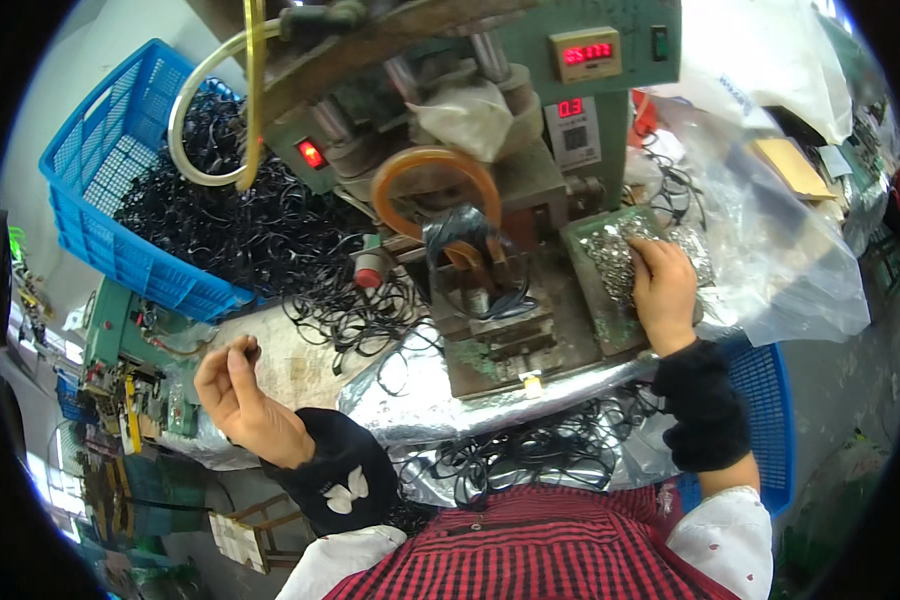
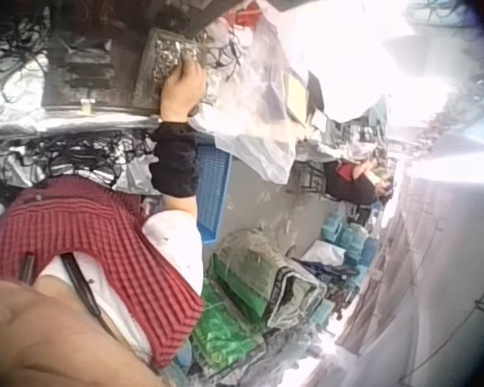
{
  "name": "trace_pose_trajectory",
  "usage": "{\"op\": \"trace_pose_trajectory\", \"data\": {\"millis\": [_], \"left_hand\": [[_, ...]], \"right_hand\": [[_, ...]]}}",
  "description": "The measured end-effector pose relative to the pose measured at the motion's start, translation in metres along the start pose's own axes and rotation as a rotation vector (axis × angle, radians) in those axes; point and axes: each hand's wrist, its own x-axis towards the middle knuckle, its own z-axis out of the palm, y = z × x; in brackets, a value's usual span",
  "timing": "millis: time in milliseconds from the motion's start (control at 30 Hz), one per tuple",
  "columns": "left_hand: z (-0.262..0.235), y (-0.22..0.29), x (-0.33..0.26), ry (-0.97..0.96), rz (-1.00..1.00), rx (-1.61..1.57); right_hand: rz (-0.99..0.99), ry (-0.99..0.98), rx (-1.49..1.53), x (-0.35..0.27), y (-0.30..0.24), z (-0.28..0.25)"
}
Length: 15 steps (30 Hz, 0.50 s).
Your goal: The person repeatedly picks up small black plastic components and metal pins from a workbench, inserts them into a machine, and presses a button to process them. The processed components are then placed into a blue basket.
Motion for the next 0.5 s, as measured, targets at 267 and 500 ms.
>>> {"op": "trace_pose_trajectory", "data": {"millis": [267,500], "left_hand": [[0.012,-0.155,-0.009,-0.691,0.484,1.119],[-0.003,-0.166,0.000,-0.464,0.297,0.714]], "right_hand": [[0.138,0.008,0.156,0.003,-0.018,0.013],[0.382,0.007,0.249,-0.037,-0.019,-0.044]]}}
